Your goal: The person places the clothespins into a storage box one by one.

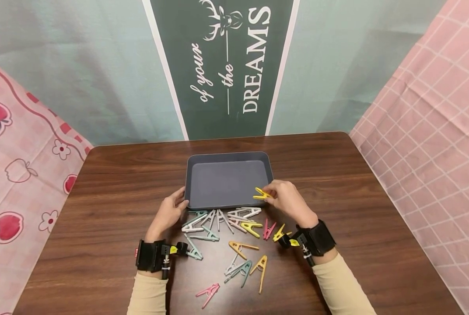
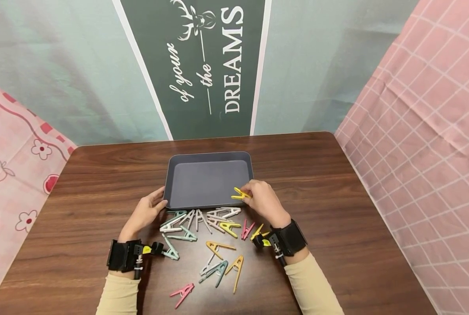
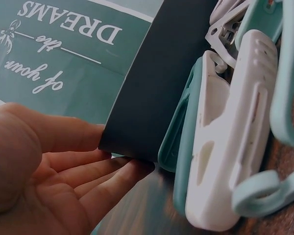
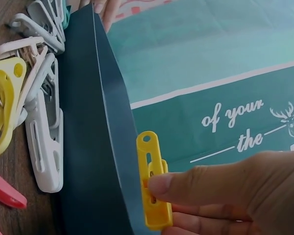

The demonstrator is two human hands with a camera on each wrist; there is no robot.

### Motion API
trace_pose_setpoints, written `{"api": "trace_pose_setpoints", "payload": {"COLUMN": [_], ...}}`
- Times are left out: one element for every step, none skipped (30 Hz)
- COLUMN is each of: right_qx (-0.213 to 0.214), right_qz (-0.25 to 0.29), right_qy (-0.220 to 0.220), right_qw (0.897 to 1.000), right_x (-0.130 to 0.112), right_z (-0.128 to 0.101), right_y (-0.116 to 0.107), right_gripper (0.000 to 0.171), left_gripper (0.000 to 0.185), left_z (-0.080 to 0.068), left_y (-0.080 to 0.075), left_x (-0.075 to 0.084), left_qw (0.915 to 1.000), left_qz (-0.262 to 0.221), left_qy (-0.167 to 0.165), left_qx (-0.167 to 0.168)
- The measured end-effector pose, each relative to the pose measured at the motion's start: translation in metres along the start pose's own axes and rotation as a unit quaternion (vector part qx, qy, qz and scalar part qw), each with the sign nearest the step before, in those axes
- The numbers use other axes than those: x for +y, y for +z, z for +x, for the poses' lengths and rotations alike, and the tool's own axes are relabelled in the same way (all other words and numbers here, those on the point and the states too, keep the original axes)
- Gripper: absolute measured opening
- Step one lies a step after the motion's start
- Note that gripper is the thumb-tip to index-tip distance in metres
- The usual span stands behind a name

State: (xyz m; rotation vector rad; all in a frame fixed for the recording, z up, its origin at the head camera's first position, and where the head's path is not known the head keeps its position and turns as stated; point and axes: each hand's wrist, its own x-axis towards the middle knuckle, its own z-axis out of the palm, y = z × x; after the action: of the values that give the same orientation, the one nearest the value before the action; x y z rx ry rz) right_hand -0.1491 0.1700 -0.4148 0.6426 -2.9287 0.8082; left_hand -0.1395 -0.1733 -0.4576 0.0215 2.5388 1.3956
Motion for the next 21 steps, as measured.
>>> {"api": "trace_pose_setpoints", "payload": {"right_qx": [-0.001, -0.001, -0.002, -0.003, -0.003, -0.004, -0.005, -0.007, -0.008, -0.009, -0.011, -0.013, -0.016, -0.019, -0.021, -0.025, -0.029, -0.033, -0.037, -0.042, -0.047], "right_qz": [-0.001, -0.004, -0.006, -0.008, -0.01, -0.011, -0.013, -0.014, -0.015, -0.017, -0.017, -0.018, -0.019, -0.022, -0.025, -0.026, -0.029, -0.033, -0.037, -0.041, -0.045], "right_qy": [0.001, 0.001, 0.002, 0.003, 0.003, 0.003, 0.004, 0.004, 0.003, 0.003, 0.002, 0.001, -0.001, -0.003, -0.004, -0.003, -0.002, -0.001, 0.0, 0.002, 0.005], "right_qw": [1.0, 1.0, 1.0, 1.0, 1.0, 1.0, 1.0, 1.0, 1.0, 1.0, 1.0, 1.0, 1.0, 1.0, 0.999, 0.999, 0.999, 0.999, 0.999, 0.998, 0.998], "right_x": [0.0, 0.0, 0.0, 0.0, 0.0, 0.001, 0.001, 0.001, 0.001, 0.002, 0.002, 0.002, 0.003, 0.003, 0.004, 0.004, 0.004, 0.004, 0.005, 0.005, 0.005], "right_z": [0.001, 0.002, 0.003, 0.004, 0.006, 0.007, 0.008, 0.009, 0.01, 0.011, 0.013, 0.014, 0.015, 0.016, 0.018, 0.019, 0.02, 0.021, 0.022, 0.022, 0.023], "right_y": [0.0, 0.001, 0.002, 0.003, 0.004, 0.005, 0.006, 0.007, 0.008, 0.009, 0.009, 0.01, 0.011, 0.011, 0.012, 0.012, 0.013, 0.013, 0.013, 0.014, 0.014], "right_gripper": [0.017, 0.017, 0.017, 0.018, 0.018, 0.018, 0.018, 0.018, 0.018, 0.017, 0.017, 0.017, 0.017, 0.017, 0.017, 0.017, 0.017, 0.017, 0.017, 0.018, 0.018], "left_gripper": [0.055, 0.055, 0.054, 0.054, 0.054, 0.054, 0.054, 0.054, 0.054, 0.055, 0.055, 0.055, 0.055, 0.055, 0.055, 0.055, 0.055, 0.055, 0.055, 0.055, 0.055], "left_z": [0.0, 0.0, 0.0, 0.0, 0.0, 0.0, 0.0, 0.0, 0.0, 0.0, 0.0, 0.0, 0.0, 0.0, 0.0, 0.0, 0.0, 0.0, 0.001, 0.001, 0.001], "left_y": [0.0, 0.0, 0.0, 0.0, 0.0, 0.0, 0.0, 0.0, 0.0, 0.0, 0.0, 0.001, 0.001, 0.001, 0.001, 0.001, 0.001, 0.001, 0.001, 0.001, 0.001], "left_x": [0.0, 0.0, 0.0, 0.0, 0.0, 0.0, 0.0, 0.0, 0.0, 0.0, 0.0, 0.0, 0.0, 0.0, 0.0, 0.0, -0.001, -0.001, -0.001, -0.001, -0.001], "left_qw": [1.0, 1.0, 1.0, 1.0, 1.0, 1.0, 1.0, 1.0, 1.0, 1.0, 1.0, 1.0, 1.0, 1.0, 1.0, 1.0, 1.0, 0.9999, 0.9999, 0.9999, 0.9999], "left_qz": [0.0, 0.0, 0.0, 0.0, 0.0, 0.0, 0.0, 0.0, -0.001, -0.002, -0.003, -0.004, -0.005, -0.006, -0.007, -0.008, -0.008, -0.005, -0.007, -0.007, -0.007], "left_qy": [0.0, -0.001, -0.001, -0.001, -0.001, -0.001, 0.0, 0.0, 0.0, 0.0, 0.0, 0.001, 0.003, 0.004, 0.005, 0.005, 0.006, 0.009, 0.009, 0.009, 0.009], "left_qx": [0.001, 0.001, 0.002, 0.002, 0.002, 0.001, 0.001, 0.0, 0.0, 0.0, 0.001, 0.001, 0.001, 0.001, 0.002, 0.001, 0.001, 0.001, 0.001, 0.001, 0.001]}}
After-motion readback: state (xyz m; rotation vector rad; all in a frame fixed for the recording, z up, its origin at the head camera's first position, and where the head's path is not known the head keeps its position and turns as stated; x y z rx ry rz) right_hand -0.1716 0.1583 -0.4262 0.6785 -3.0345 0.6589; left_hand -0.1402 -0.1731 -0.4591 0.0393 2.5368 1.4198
